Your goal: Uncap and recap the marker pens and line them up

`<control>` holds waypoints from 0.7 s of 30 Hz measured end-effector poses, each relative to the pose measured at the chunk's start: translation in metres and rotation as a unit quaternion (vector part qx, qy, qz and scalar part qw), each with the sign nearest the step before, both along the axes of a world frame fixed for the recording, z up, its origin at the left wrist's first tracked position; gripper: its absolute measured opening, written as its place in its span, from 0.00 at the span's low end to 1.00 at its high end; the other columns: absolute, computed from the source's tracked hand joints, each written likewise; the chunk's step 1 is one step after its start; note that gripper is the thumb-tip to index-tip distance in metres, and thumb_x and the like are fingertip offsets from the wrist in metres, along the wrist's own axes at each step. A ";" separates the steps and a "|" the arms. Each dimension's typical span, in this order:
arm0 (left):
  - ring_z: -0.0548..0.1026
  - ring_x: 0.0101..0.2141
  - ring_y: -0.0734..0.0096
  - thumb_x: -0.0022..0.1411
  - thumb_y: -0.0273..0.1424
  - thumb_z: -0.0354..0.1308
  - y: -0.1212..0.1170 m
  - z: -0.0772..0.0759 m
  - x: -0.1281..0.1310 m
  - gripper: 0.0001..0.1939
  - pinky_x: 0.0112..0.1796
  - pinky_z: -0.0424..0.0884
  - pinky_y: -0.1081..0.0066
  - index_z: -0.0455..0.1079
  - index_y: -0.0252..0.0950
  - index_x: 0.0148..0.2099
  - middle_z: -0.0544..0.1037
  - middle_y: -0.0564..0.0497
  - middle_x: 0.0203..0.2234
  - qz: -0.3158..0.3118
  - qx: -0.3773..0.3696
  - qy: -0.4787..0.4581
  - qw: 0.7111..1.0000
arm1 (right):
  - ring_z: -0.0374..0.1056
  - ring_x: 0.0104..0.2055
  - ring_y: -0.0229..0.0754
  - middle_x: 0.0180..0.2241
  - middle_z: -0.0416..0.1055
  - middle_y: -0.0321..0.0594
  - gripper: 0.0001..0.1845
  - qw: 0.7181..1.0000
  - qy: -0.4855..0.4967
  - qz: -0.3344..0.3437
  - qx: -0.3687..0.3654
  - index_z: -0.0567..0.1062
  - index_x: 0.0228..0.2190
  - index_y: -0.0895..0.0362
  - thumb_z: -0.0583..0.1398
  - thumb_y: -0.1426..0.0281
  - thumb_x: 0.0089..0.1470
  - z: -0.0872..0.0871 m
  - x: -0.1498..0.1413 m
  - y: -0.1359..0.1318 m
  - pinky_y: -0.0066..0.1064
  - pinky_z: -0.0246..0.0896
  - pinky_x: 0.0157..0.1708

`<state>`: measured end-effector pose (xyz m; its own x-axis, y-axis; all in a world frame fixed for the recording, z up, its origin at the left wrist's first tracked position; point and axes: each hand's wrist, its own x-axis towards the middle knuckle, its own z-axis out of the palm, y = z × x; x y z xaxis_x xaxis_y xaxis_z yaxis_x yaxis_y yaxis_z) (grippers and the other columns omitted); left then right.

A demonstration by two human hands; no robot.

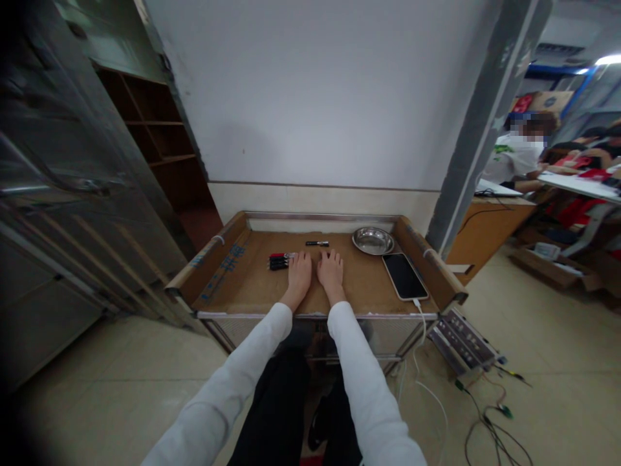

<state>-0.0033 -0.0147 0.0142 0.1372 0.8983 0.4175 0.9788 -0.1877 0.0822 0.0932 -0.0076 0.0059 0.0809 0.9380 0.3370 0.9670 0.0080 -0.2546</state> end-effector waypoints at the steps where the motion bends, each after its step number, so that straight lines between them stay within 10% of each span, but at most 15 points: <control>1: 0.69 0.47 0.60 0.65 0.22 0.41 0.005 -0.002 0.001 0.16 0.48 0.67 0.61 0.67 0.28 0.49 0.72 0.39 0.45 -0.019 -0.006 -0.005 1.000 | 0.59 0.53 0.49 0.52 0.65 0.51 0.23 1.000 -0.007 0.000 -0.007 0.64 0.56 0.54 0.50 0.71 0.60 0.001 -0.001 0.001 0.39 0.53 0.50; 7: 0.69 0.46 0.64 0.65 0.21 0.42 0.032 -0.013 0.003 0.14 0.51 0.64 0.62 0.68 0.30 0.45 0.73 0.42 0.41 -0.091 -0.010 -0.003 0.996 | 0.59 0.52 0.51 0.52 0.63 0.53 0.24 0.999 0.002 -0.037 -0.011 0.63 0.58 0.50 0.49 0.68 0.61 0.004 -0.001 0.011 0.41 0.52 0.49; 21: 0.69 0.44 0.65 0.66 0.21 0.41 0.031 -0.018 0.000 0.13 0.48 0.66 0.63 0.66 0.28 0.45 0.72 0.41 0.41 -0.050 0.015 -0.042 0.998 | 0.60 0.51 0.52 0.50 0.64 0.55 0.20 0.997 0.029 -0.075 0.007 0.69 0.52 0.55 0.50 0.70 0.59 0.004 -0.001 0.013 0.41 0.53 0.48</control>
